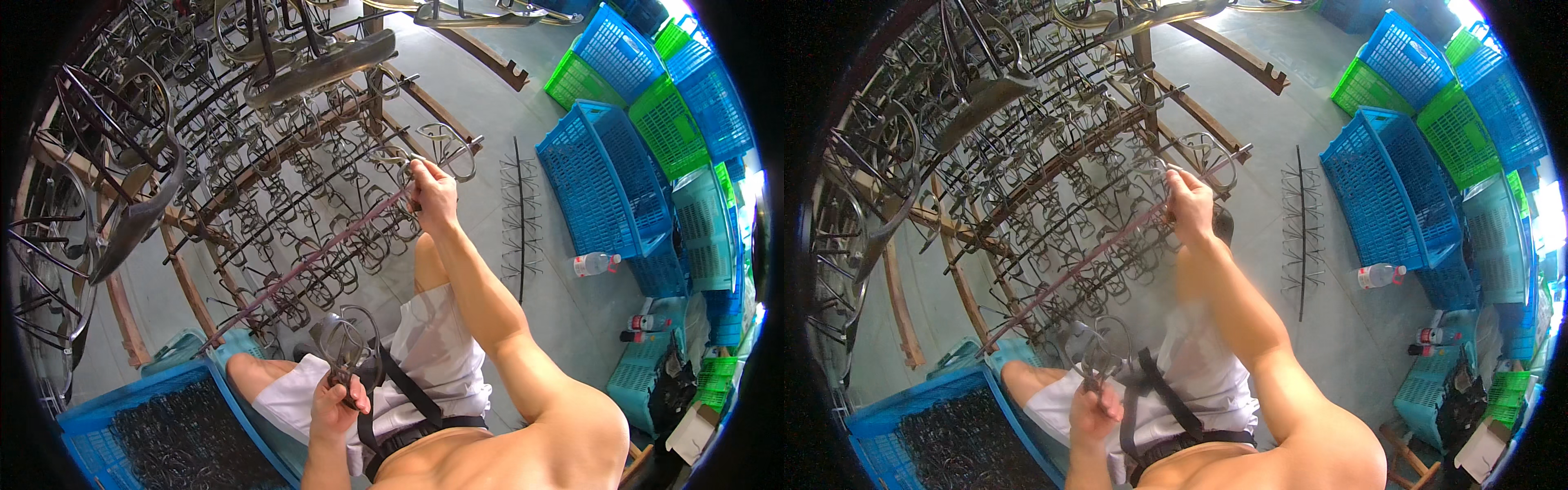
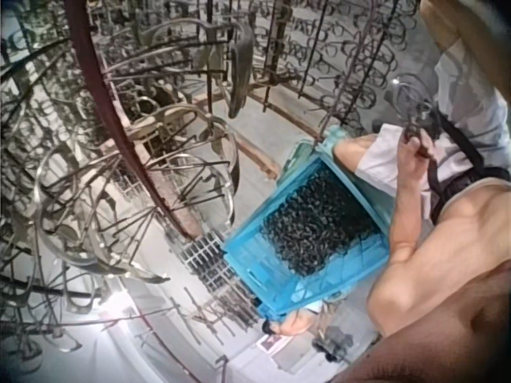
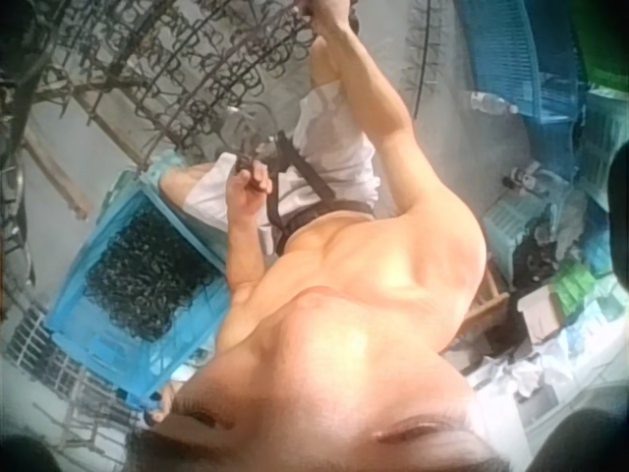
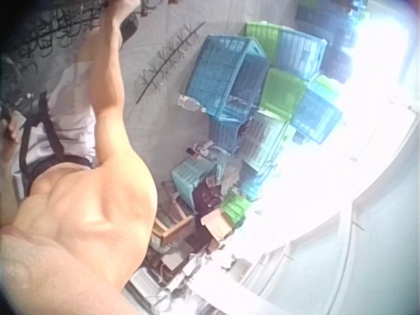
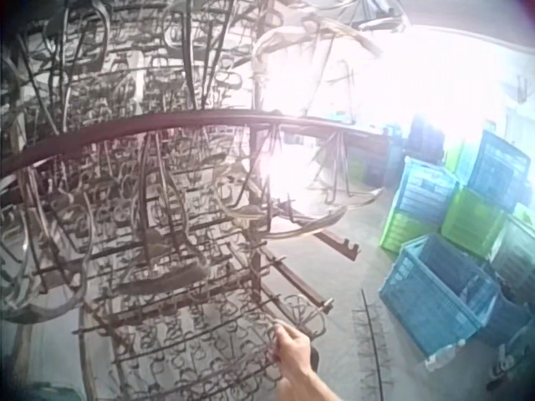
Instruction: The person repeatedly picks up small metal hooks from a blue basket and attaches them to a metal rack structure. The person works continuously, moving hooks from the basket to the rack until the end of the clip.
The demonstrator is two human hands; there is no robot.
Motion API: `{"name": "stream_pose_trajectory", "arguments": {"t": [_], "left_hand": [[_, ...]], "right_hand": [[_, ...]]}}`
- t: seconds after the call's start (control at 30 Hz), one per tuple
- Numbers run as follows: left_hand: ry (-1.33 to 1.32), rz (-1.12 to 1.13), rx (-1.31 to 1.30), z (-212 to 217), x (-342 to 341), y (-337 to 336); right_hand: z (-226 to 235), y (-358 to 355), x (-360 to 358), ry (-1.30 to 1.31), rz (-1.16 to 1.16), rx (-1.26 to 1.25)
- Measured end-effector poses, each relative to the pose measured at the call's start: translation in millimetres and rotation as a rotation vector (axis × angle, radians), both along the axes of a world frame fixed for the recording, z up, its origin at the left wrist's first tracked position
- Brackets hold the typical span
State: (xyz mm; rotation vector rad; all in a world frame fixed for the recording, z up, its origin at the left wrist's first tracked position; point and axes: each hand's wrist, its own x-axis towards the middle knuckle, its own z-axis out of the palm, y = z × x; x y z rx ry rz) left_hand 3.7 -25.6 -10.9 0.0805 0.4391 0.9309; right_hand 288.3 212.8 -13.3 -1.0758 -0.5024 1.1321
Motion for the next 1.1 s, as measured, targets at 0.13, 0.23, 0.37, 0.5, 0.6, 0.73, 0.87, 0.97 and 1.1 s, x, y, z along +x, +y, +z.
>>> {"name": "stream_pose_trajectory", "arguments": {"t": [0.13,0.23,0.37,0.5,0.6,0.73,0.87,0.97,1.1], "left_hand": [[0.001,-0.007,0.010,-3,-5,0],[-0.006,-0.014,0.024,0,-8,1],[-0.005,-0.007,0.051,3,-11,0],[0.025,0.021,0.084,-2,-17,-2],[-0.008,0.066,0.124,3,-12,4],[-0.064,0.096,0.113,5,-9,7],[-0.115,0.136,0.034,14,-3,6],[-0.125,0.135,-0.003,16,-2,7],[-0.101,0.132,-0.015,15,-1,6]], "right_hand": [[-2,-5,-10,-0.261,0.000,0.000],[-5,-5,-9,-0.411,-0.017,0.004],[-1,-1,-7,-0.504,-0.080,0.027],[2,-1,-1,-0.460,-0.070,-0.025],[1,2,9,-0.449,-0.028,-0.013],[-6,8,24,-0.288,0.087,-0.041],[10,-8,17,-0.514,0.174,-0.114],[21,-46,-7,-1.420,-0.080,-0.067],[22,-54,-21,-1.305,-0.119,-0.012]]}}
